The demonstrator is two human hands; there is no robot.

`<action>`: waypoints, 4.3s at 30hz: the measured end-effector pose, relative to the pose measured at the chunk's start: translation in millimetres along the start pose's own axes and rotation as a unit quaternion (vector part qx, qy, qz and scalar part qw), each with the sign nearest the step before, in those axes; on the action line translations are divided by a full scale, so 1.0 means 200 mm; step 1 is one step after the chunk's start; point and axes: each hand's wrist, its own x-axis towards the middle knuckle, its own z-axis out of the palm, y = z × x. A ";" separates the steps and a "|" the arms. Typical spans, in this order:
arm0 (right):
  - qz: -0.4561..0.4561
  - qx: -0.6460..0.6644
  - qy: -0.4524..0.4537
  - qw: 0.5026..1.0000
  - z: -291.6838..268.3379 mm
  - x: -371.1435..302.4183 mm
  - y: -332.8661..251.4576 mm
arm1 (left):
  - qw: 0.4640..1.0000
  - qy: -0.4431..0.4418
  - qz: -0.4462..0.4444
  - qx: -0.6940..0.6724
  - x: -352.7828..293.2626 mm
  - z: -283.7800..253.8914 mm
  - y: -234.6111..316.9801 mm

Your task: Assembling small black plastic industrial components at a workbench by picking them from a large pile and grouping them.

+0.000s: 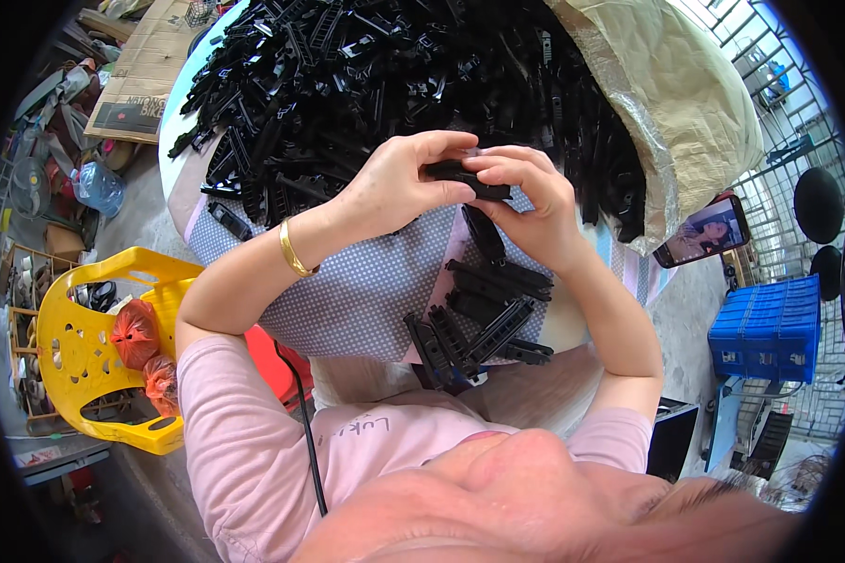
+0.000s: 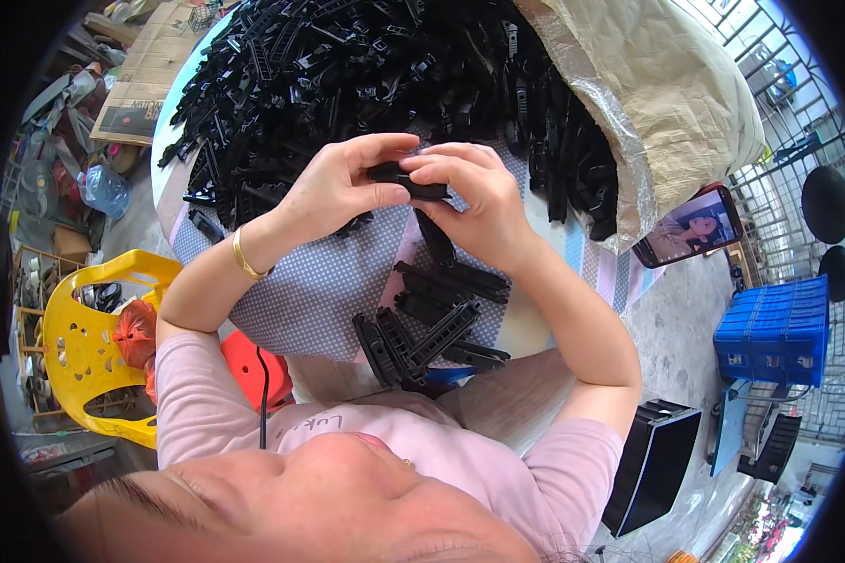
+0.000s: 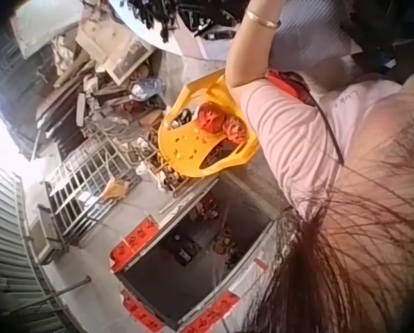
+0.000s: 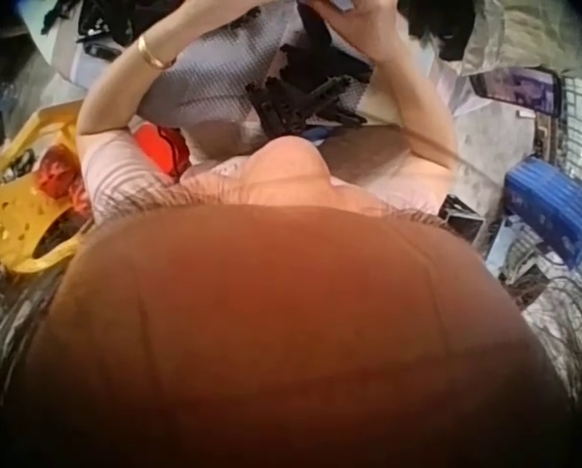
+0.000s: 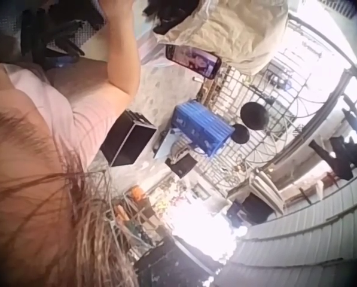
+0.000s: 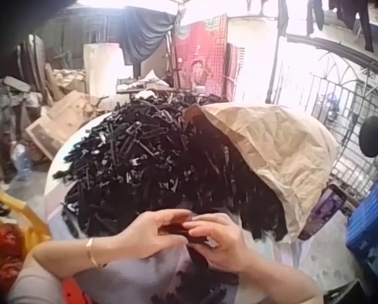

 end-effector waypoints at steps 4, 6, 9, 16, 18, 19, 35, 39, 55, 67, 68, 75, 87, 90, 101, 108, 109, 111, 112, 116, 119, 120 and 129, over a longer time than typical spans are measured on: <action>-0.025 -0.025 0.035 0.999 0.02 -0.02 -0.02 | 0.999 0.004 -0.009 -0.033 -0.01 -0.02 0.03; -0.041 -0.037 0.024 0.998 0.02 -0.01 -0.02 | 0.999 -0.017 -0.044 -0.009 -0.01 -0.03 0.03; -0.041 -0.042 0.017 0.998 0.01 0.01 -0.05 | 0.998 -0.011 -0.047 -0.039 -0.01 -0.03 0.05; 0.124 -0.050 -0.135 0.982 0.00 -0.02 -0.05 | 0.969 -0.024 0.078 0.233 -0.05 -0.02 0.06; 0.101 -0.071 -0.127 0.984 0.00 -0.03 -0.05 | 0.952 0.000 0.140 0.271 -0.05 0.00 0.02; 0.082 -0.115 -0.117 0.983 0.00 -0.02 -0.06 | 0.938 0.005 0.171 0.302 -0.04 0.00 0.02; 0.257 -0.164 -0.018 0.952 -0.26 0.04 0.02 | 0.939 -0.130 0.175 0.265 -0.21 0.11 0.06; 0.271 -0.469 -0.070 0.838 -0.27 -0.05 0.16 | 0.925 -0.159 0.195 0.283 -0.19 0.08 0.12; 0.316 0.201 -0.023 0.927 -0.10 0.00 0.00 | 0.988 0.042 -0.043 0.139 -0.01 -0.15 0.03; 0.156 0.034 0.047 0.986 0.03 0.01 -0.10 | 0.997 0.068 -0.010 0.047 -0.03 0.02 0.02; 0.134 -0.004 0.051 0.990 0.03 0.01 -0.10 | 0.997 0.071 -0.011 -0.012 -0.03 0.02 0.00; -0.003 -0.158 0.067 0.985 0.03 0.00 -0.08 | 0.993 0.052 -0.044 -0.092 -0.05 0.00 0.03; 0.224 0.080 -0.097 0.967 -0.02 0.04 -0.08 | 0.998 0.009 -0.019 -0.059 -0.05 -0.02 0.04; 0.225 0.022 -0.103 0.969 -0.05 0.04 -0.10 | 1.000 -0.003 0.002 0.015 -0.04 -0.01 0.02; 0.238 0.022 -0.098 0.966 -0.12 0.04 -0.10 | 0.994 -0.097 -0.038 -0.027 -0.03 -0.11 0.12; 0.148 -0.097 -0.249 0.952 -0.18 -0.04 0.04 | 0.868 -0.265 0.071 0.414 -0.07 -0.23 0.10; 0.162 -0.077 -0.292 0.939 -0.20 -0.01 0.00 | 0.869 -0.264 0.071 0.413 -0.07 -0.23 0.09; 0.164 -0.030 -0.322 0.932 -0.21 -0.01 0.00 | 0.869 -0.230 0.116 0.423 -0.05 -0.23 0.08; 0.165 -0.032 -0.323 0.931 -0.23 -0.01 0.01 | 0.869 -0.230 0.118 0.422 -0.04 -0.24 0.07; 0.268 -0.338 -0.091 0.898 -0.24 0.00 0.06 | 0.998 -0.057 -0.015 0.023 0.02 -0.23 0.05; 0.315 -0.480 -0.093 0.813 -0.23 -0.01 0.13 | 0.965 -0.014 -0.121 -0.232 0.03 -0.20 0.01; 0.290 -0.516 -0.118 0.797 -0.20 -0.04 0.17 | 0.941 -0.030 -0.144 -0.304 0.04 -0.20 -0.01; 0.213 -0.484 -0.016 0.848 -0.19 -0.05 0.10 | 0.930 -0.023 -0.133 -0.341 0.01 -0.09 -0.03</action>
